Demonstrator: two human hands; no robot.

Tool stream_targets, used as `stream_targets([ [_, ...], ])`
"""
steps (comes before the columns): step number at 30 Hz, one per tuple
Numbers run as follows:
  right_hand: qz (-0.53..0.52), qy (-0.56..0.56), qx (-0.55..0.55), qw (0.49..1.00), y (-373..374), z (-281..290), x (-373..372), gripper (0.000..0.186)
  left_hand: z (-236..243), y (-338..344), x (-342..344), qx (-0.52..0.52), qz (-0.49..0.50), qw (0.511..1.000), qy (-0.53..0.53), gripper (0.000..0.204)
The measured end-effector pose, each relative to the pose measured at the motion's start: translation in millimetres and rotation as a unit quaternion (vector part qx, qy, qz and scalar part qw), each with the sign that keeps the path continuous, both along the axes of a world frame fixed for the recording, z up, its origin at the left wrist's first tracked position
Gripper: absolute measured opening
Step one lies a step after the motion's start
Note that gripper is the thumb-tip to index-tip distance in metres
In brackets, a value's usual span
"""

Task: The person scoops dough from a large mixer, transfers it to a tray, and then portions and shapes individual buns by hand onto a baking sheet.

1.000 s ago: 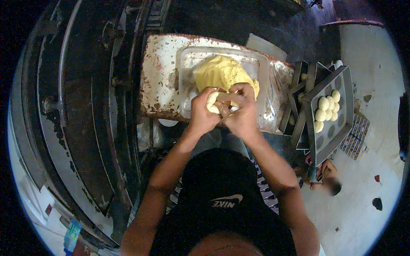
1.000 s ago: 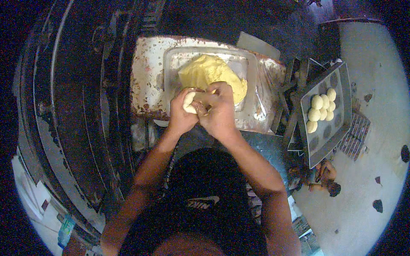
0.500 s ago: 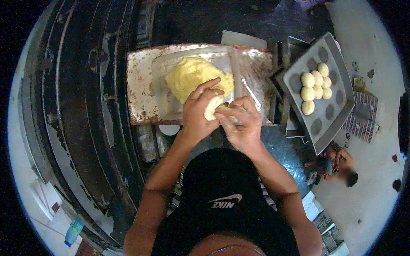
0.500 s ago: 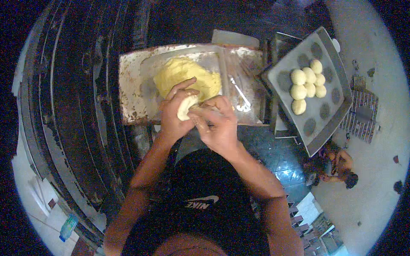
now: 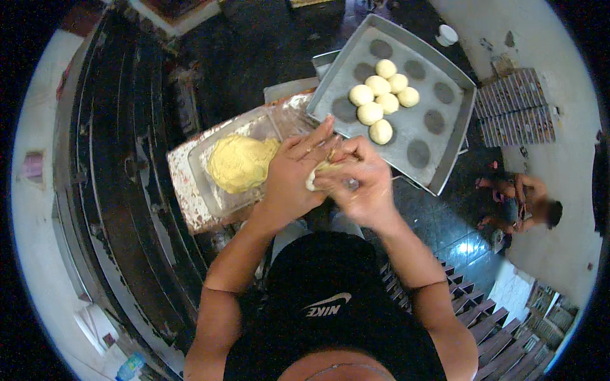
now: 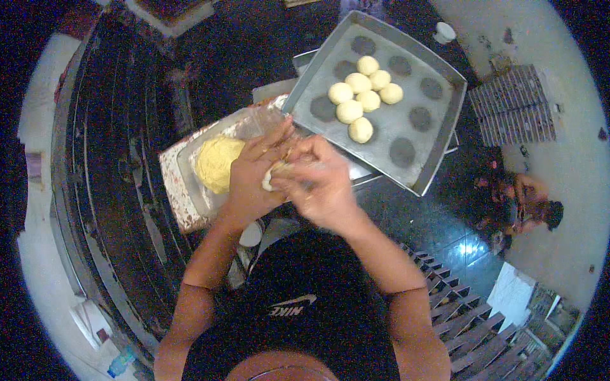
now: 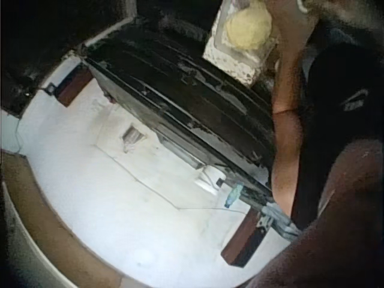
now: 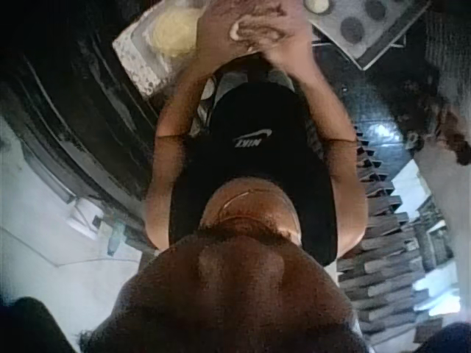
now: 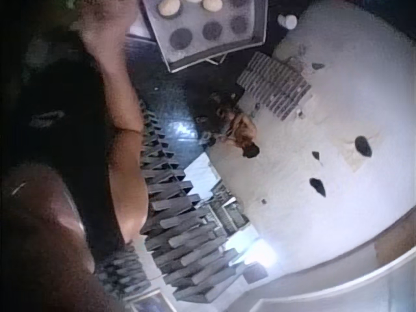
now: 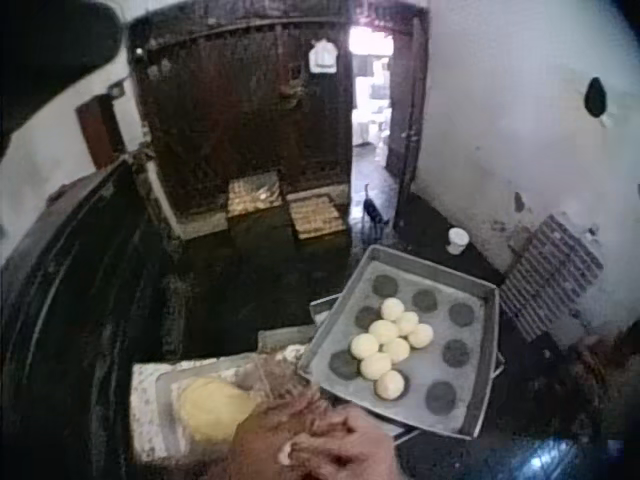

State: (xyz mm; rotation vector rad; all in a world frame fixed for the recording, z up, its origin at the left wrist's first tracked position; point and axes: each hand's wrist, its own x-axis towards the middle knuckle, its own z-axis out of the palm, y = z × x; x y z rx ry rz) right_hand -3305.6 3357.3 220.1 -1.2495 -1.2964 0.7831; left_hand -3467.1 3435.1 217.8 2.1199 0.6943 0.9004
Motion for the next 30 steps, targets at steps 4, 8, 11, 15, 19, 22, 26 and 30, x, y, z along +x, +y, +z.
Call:
stream_targets([
  [4, -0.112, 0.017, 0.011, 0.994, -23.7, 39.0, -23.7, 0.020, 20.7, -17.5, 8.7, -0.016, -0.039, 0.998, -0.053, 0.058],
  [8, -0.149, -0.101, 0.109, 0.978, -52.3, 52.1, -44.1, 0.025, 46.2, -28.0, -7.9, 0.096, -0.084, 0.990, -0.058, 0.037],
  [11, -0.206, 0.148, 0.138, 0.957, -62.0, 46.7, -79.0, 0.019, 57.6, -37.1, -37.9, 0.089, -0.077, 0.988, -0.100, 0.009],
  [15, -0.199, 0.369, 0.058, 0.906, -92.5, 3.3, -149.1, 0.044, 40.6, -42.3, -88.5, -0.067, -0.191, 0.968, -0.146, 0.036],
  [19, -0.142, 0.227, 0.127, 0.955, -94.5, 26.3, -208.9, 0.065, 42.7, -73.5, -104.2, -0.150, -0.217, 0.925, -0.273, 0.031],
  [22, -0.116, 0.197, 0.060, 0.972, -106.7, 32.7, -194.9, 0.062, 72.0, -80.9, -118.9, -0.033, -0.213, 0.951, -0.224, 0.028],
  [26, -0.168, 0.412, 0.086, 0.892, -117.3, 46.5, -230.3, 0.056, 78.5, -84.0, -130.1, 0.199, -0.182, 0.956, -0.114, 0.044],
  [30, -0.247, 0.426, 0.193, 0.848, -110.5, 75.5, -224.4, 0.050, 80.7, -110.2, -102.3, 0.022, -0.153, 0.950, -0.271, 0.065],
])
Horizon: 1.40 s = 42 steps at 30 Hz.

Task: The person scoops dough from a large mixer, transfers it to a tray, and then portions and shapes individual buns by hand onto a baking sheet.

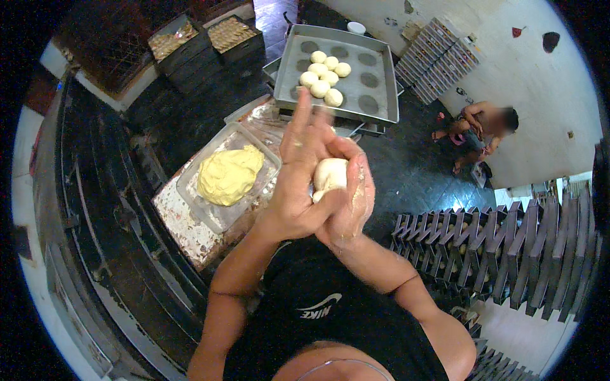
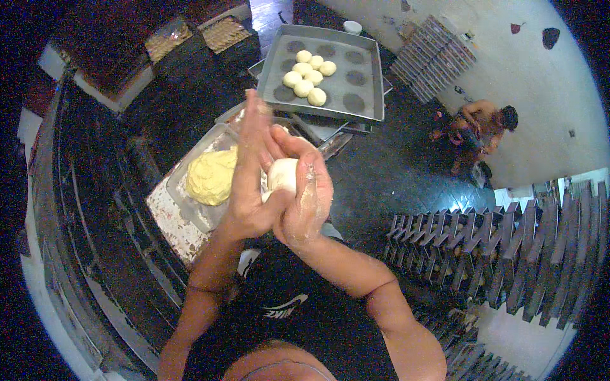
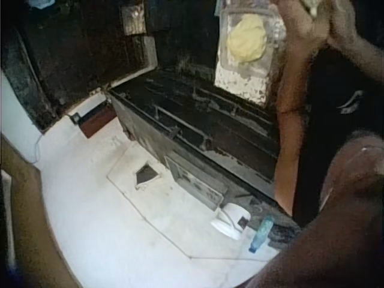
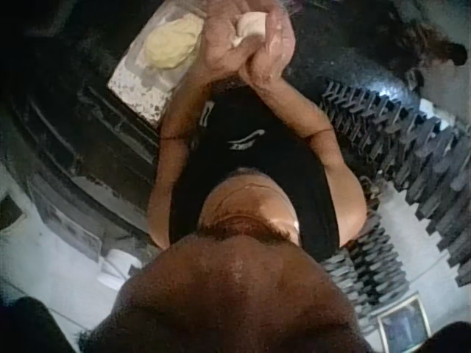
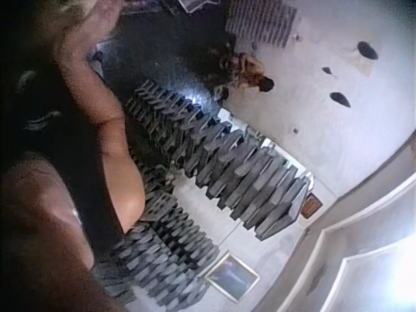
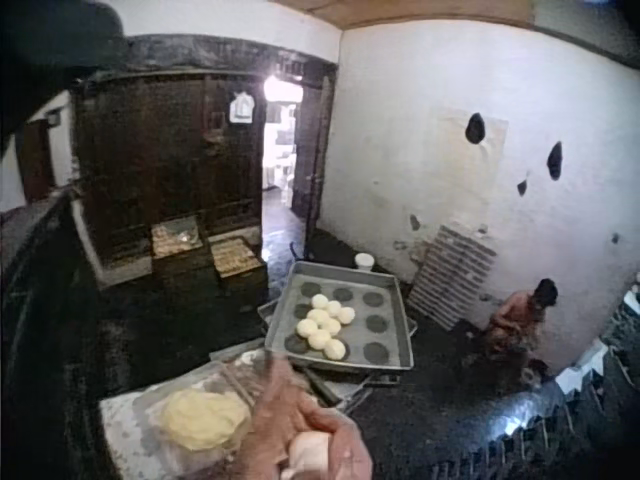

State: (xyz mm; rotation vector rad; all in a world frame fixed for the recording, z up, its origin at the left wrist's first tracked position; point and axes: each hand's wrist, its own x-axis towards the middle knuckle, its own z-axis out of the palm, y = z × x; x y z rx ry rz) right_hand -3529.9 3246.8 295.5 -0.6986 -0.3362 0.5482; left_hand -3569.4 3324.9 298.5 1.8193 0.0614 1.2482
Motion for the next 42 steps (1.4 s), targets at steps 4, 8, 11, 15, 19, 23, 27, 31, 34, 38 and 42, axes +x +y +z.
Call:
stream_targets([
  [4, -0.106, -0.171, 0.049, 0.978, -16.9, -2.4, 42.1, 0.042, -11.9, -9.1, 20.0, -0.002, -0.049, 0.998, -0.039, 0.062],
  [8, -0.185, -0.368, 0.032, 0.911, -42.3, -16.2, 97.0, 0.037, -22.8, -26.7, 55.0, -0.027, -0.143, 0.989, -0.029, 0.041],
  [11, -0.199, -0.282, 0.059, 0.937, -58.8, -16.2, 134.1, 0.036, -4.2, -72.3, 102.2, -0.233, -0.173, 0.954, -0.078, 0.033],
  [15, -0.235, -0.333, 0.058, 0.912, -86.9, -23.5, 195.4, 0.036, -4.5, -84.3, 158.0, -0.118, -0.132, 0.984, 0.007, 0.030],
  [19, -0.171, -0.205, 0.043, 0.963, -118.4, -21.3, 245.2, 0.039, -10.2, -105.7, 207.1, -0.020, -0.140, 0.988, 0.059, 0.034],
  [23, -0.010, 0.039, 0.011, 0.999, -150.6, -1.8, 286.6, 0.039, -0.3, -131.2, 245.6, 0.018, -0.141, 0.984, 0.108, 0.038],
  [27, 0.046, 0.103, 0.003, 0.994, -173.3, -10.3, 316.6, 0.039, -13.0, -148.5, 276.1, 0.082, -0.100, 0.984, 0.118, 0.031],
  [31, 0.049, 0.097, -0.013, 0.994, -186.8, -9.7, 333.7, 0.039, -6.8, -158.6, 296.4, 0.133, -0.042, 0.978, 0.152, 0.019],
  [34, -0.086, -0.035, -0.041, 0.995, -189.3, -19.2, 333.1, 0.039, -2.9, -165.8, 305.6, 0.050, -0.075, 0.986, 0.141, 0.017],
  [38, -0.205, -0.336, -0.070, 0.917, -194.5, -35.4, 348.4, 0.043, -11.1, -170.5, 308.7, 0.006, -0.120, 0.987, 0.105, 0.019],
  [42, -0.117, -0.153, -0.003, 0.981, -193.9, -23.3, 347.4, 0.037, -5.4, -177.7, 307.5, -0.023, -0.147, 0.983, 0.107, 0.023],
])
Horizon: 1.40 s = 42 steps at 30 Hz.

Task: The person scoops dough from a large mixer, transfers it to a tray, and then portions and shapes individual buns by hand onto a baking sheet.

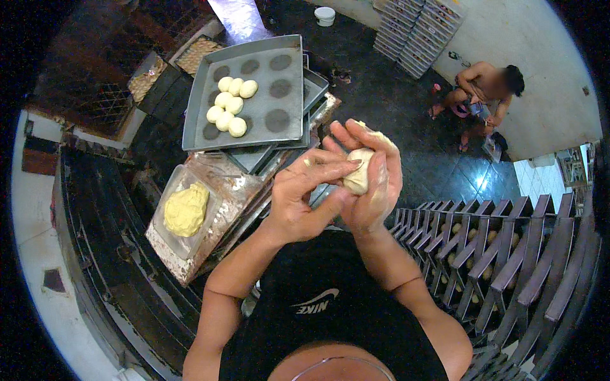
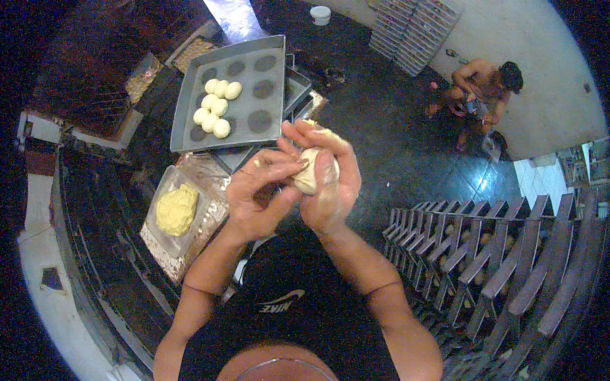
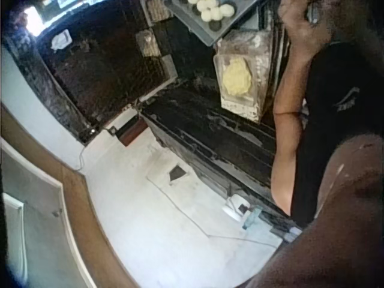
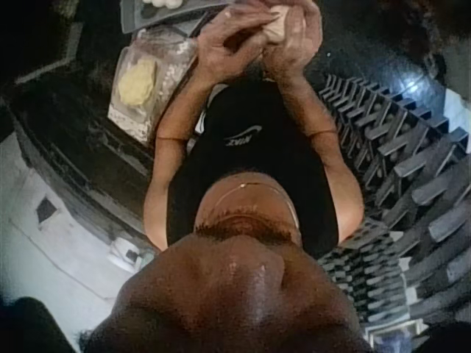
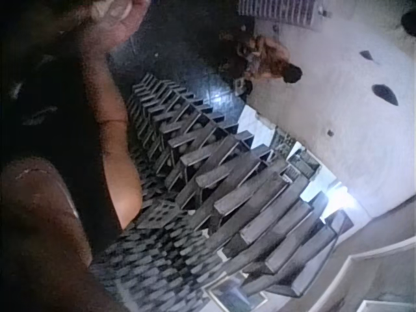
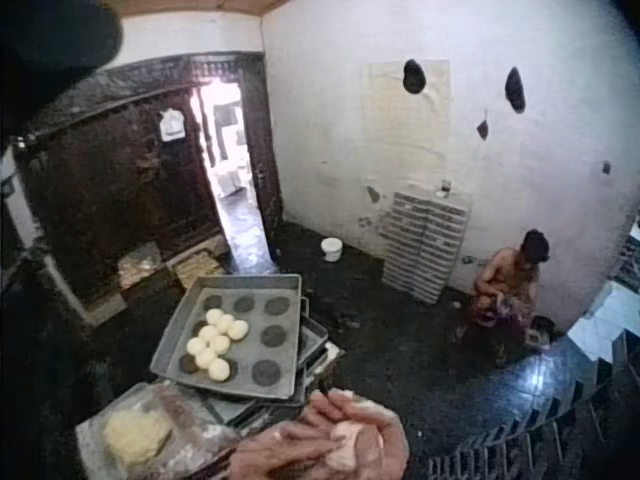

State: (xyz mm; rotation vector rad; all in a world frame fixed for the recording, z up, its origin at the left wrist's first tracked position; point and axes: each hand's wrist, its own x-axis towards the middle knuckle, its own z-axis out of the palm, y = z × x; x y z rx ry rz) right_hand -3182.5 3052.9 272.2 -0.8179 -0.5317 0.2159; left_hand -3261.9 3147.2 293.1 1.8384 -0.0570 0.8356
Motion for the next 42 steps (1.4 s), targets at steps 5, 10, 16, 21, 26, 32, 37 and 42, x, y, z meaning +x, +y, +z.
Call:
stream_targets([
  [5, 0.128, 0.157, 0.058, 0.977, 5.3, -0.9, -0.7, 0.030, -7.2, 7.5, -3.6, 0.104, 0.045, 0.993, 0.018, 0.029],
  [10, -0.021, -0.001, 0.019, 1.000, 9.3, -6.4, -6.2, 0.028, -6.5, 7.5, 1.1, 0.051, 0.066, 0.996, -0.020, 0.024],
  [16, -0.005, 0.006, 0.049, 0.999, 10.2, 1.0, -4.6, 0.025, -16.6, -3.8, -4.9, -0.040, 0.022, 0.998, -0.047, 0.028],
  [21, 0.108, 0.189, 0.037, 0.975, 3.8, -7.2, -5.0, 0.023, 4.3, 8.9, -2.7, 0.206, 0.070, 0.976, 0.010, 0.038],
  [26, 0.178, 0.167, 0.148, 0.958, -4.4, -34.5, 1.0, 0.029, -13.7, 21.6, 29.7, -0.133, -0.127, 0.971, 0.156, 0.095],
  [32, 0.240, 0.278, 0.212, 0.905, -3.6, -44.1, 8.6, 0.029, -27.6, 22.4, 32.7, -0.256, -0.194, 0.935, 0.148, 0.106],
  [37, 0.231, 0.260, 0.185, 0.919, 14.7, -59.8, 5.0, 0.031, -54.9, 32.7, 31.5, -0.294, -0.158, 0.924, 0.185, 0.106],
  [42, 0.171, 0.333, 0.066, 0.925, 52.3, -77.2, 7.0, 0.034, -83.1, 90.6, 5.4, -0.465, -0.141, 0.872, 0.064, 0.073],
])
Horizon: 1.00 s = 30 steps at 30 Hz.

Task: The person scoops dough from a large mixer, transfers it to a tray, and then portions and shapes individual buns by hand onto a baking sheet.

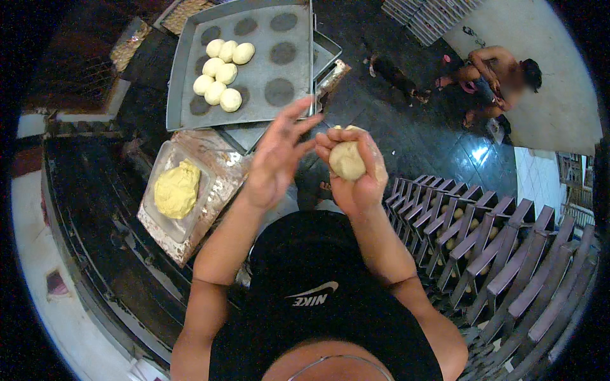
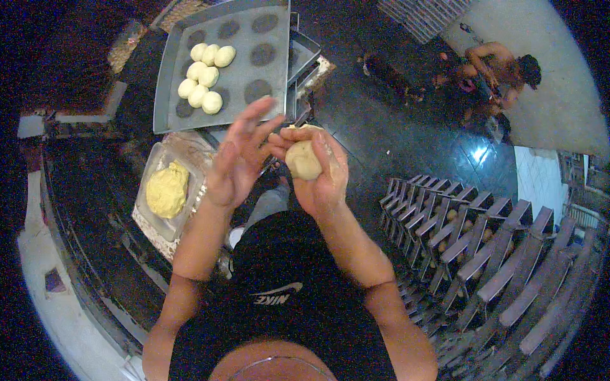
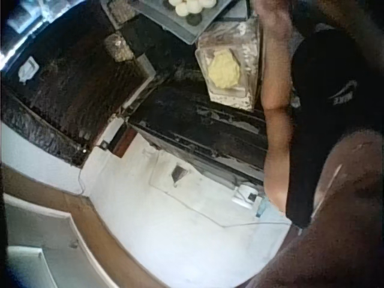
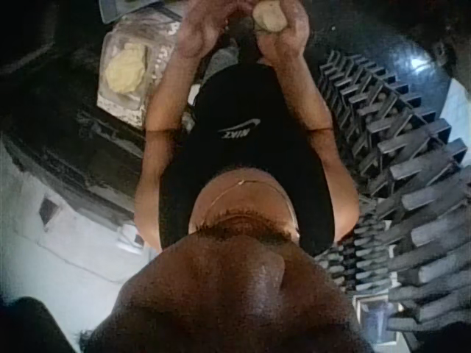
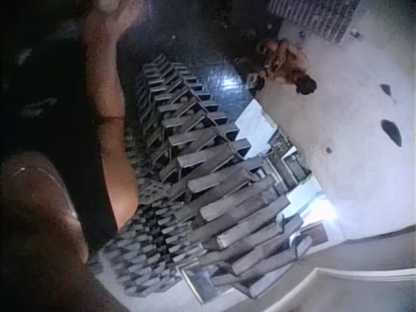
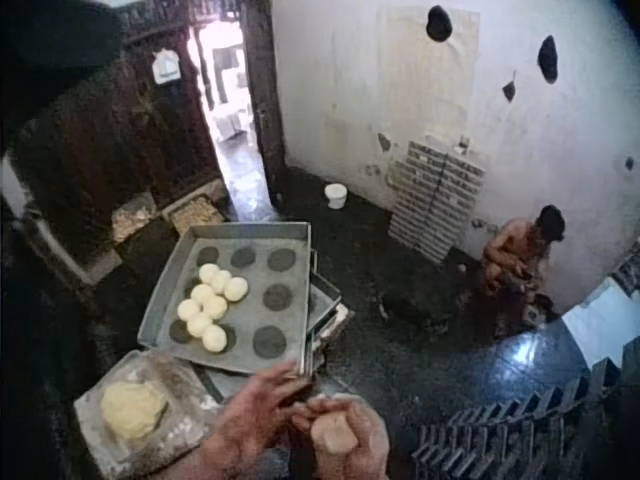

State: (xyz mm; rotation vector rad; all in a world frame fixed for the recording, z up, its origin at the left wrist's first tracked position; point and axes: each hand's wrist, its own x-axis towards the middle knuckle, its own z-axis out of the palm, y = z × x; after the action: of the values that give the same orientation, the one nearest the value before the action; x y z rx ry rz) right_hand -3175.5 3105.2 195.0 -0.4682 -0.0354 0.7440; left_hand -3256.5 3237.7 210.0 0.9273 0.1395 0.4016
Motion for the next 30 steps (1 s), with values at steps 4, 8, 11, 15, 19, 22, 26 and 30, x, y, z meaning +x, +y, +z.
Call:
stream_targets([
  [4, 0.023, 0.029, -0.114, 0.993, 19.5, -63.8, -12.5, 0.035, -41.5, 66.9, -41.6, 0.071, 0.143, 0.976, 0.150, 0.057],
  [8, 0.019, -0.151, -0.360, 0.921, 75.2, -65.9, -4.0, 0.031, -78.4, 122.5, -76.8, 0.116, 0.235, 0.942, 0.210, 0.050],
  [11, 0.037, -0.539, -0.477, 0.693, 140.6, -57.7, 45.2, 0.030, -81.7, 157.5, -65.0, 0.149, 0.242, 0.937, 0.205, 0.047],
  [15, 0.103, -0.810, -0.452, 0.358, 201.8, -131.4, 73.8, 0.048, -99.0, 194.2, -44.5, 0.226, 0.235, 0.930, 0.170, 0.046],
  [19, 0.202, -0.815, -0.470, 0.274, 215.3, -116.5, 73.7, 0.065, -118.5, 215.4, -55.4, 0.253, 0.248, 0.918, 0.177, 0.043],
  [22, 0.234, -0.629, -0.473, 0.571, 230.4, -102.5, 90.5, 0.073, -128.8, 218.2, -65.1, 0.247, 0.269, 0.921, 0.138, 0.042],
  [26, 0.076, -0.844, -0.502, 0.175, 242.4, -128.0, 62.0, 0.071, -129.9, 217.4, -59.4, 0.340, 0.242, 0.899, 0.133, 0.043],
  [30, 0.189, -0.481, -0.457, 0.724, 226.3, -99.9, 131.2, 0.075, -122.8, 216.0, -59.8, 0.226, 0.223, 0.937, 0.142, 0.048],
])
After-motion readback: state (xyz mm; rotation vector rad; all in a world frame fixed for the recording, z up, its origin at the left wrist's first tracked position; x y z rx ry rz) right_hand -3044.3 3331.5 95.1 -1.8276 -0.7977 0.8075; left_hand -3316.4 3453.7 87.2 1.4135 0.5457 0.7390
